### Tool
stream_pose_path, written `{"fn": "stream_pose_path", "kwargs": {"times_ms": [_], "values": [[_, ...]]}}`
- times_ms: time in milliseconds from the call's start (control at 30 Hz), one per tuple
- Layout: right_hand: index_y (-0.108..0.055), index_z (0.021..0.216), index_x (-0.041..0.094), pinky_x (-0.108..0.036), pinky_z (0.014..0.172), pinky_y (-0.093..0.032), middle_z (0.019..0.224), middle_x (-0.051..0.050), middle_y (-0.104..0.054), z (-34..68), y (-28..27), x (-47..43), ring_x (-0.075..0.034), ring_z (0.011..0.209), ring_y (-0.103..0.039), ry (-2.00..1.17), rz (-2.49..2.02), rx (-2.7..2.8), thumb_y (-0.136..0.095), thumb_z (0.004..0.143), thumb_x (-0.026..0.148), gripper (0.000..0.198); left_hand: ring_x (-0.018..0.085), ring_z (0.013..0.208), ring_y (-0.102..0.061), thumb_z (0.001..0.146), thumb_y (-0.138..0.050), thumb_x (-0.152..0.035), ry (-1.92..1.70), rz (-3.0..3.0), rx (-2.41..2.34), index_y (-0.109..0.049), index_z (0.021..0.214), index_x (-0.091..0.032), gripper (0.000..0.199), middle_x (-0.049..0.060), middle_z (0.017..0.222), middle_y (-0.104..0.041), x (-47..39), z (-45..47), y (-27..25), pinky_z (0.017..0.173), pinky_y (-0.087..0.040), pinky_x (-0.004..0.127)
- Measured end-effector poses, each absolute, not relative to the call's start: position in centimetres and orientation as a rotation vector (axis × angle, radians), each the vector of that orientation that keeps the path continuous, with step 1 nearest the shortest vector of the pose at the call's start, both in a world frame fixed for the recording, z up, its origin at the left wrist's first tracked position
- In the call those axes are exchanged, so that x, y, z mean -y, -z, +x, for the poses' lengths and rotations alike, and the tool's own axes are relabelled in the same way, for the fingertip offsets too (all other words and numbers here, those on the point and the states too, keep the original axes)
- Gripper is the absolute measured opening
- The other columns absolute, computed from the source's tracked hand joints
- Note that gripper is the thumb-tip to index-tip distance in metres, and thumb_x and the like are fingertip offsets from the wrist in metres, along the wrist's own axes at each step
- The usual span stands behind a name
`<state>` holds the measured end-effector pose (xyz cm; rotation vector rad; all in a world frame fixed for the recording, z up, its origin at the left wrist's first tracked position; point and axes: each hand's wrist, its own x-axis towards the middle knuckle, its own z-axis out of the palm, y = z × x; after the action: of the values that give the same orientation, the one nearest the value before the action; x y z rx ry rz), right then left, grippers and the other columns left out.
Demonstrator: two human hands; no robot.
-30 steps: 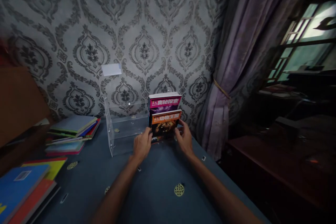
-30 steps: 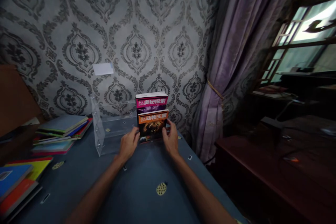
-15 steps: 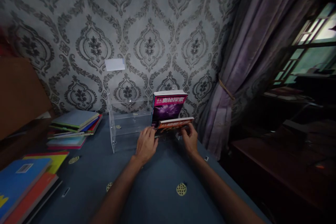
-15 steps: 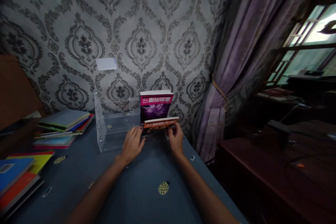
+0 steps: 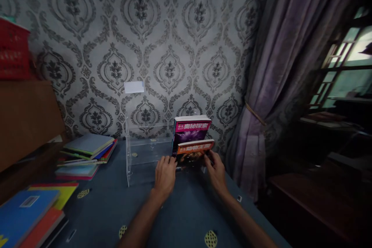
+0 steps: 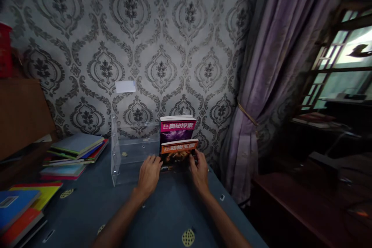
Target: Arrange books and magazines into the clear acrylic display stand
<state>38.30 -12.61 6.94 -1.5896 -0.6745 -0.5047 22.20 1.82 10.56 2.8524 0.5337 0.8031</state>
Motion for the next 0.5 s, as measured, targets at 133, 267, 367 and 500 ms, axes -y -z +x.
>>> {"fn": "stream_pose_path", "kwargs": {"times_ms": [133, 267, 367, 500], "values": [[-0.064, 0.115, 0.021, -0.041, 0.079, -0.054, 0.1, -0.009, -0.064, 38.27, -7.05, 12.52, -0.026, 0.093, -0.061, 0.54, -1.627, 0.689, -0.05, 0.091, 0.05, 0.04, 0.022, 0.103, -0.062, 0.102, -0.035, -0.023, -0.76, 2.835, -0.568, -0.064, 0.105, -0.021, 0.029, 0.007, 0.104, -0.07, -1.77, 22.41, -10.76, 0.087, -0.045, 0.033], [-0.064, 0.114, 0.022, -0.038, 0.072, -0.055, 0.101, -0.01, -0.063, 38.13, -6.58, 12.38, -0.026, 0.093, -0.061, 0.536, -1.634, 0.677, -0.05, 0.091, 0.048, 0.038, 0.02, 0.096, -0.068, 0.103, -0.034, -0.025, -0.595, 2.845, -0.639, -0.06, 0.116, -0.021, 0.029, 0.008, 0.102, -0.073, -1.56, 22.44, -11.03, 0.078, -0.047, 0.029], [-0.062, 0.117, 0.021, -0.037, 0.074, -0.055, 0.103, -0.01, -0.063, 37.91, -6.26, 12.28, -0.025, 0.095, -0.06, 0.531, -1.628, 0.675, -0.049, 0.092, 0.045, 0.037, 0.021, 0.094, -0.07, 0.103, -0.036, -0.026, -0.508, 2.899, -0.654, -0.054, 0.125, -0.021, 0.03, 0.009, 0.101, -0.074, -1.47, 22.34, -11.13, 0.076, -0.047, 0.028], [-0.061, 0.119, 0.02, -0.038, 0.078, -0.054, 0.106, -0.01, -0.061, 37.66, -6.23, 12.28, -0.024, 0.097, -0.059, 0.52, -1.646, 0.668, -0.048, 0.092, 0.043, 0.037, 0.023, 0.095, -0.071, 0.103, -0.035, -0.027, -0.488, 2.934, -0.65, -0.054, 0.127, -0.019, 0.032, 0.011, 0.102, -0.074, -1.41, 22.19, -11.2, 0.076, -0.047, 0.03]]}}
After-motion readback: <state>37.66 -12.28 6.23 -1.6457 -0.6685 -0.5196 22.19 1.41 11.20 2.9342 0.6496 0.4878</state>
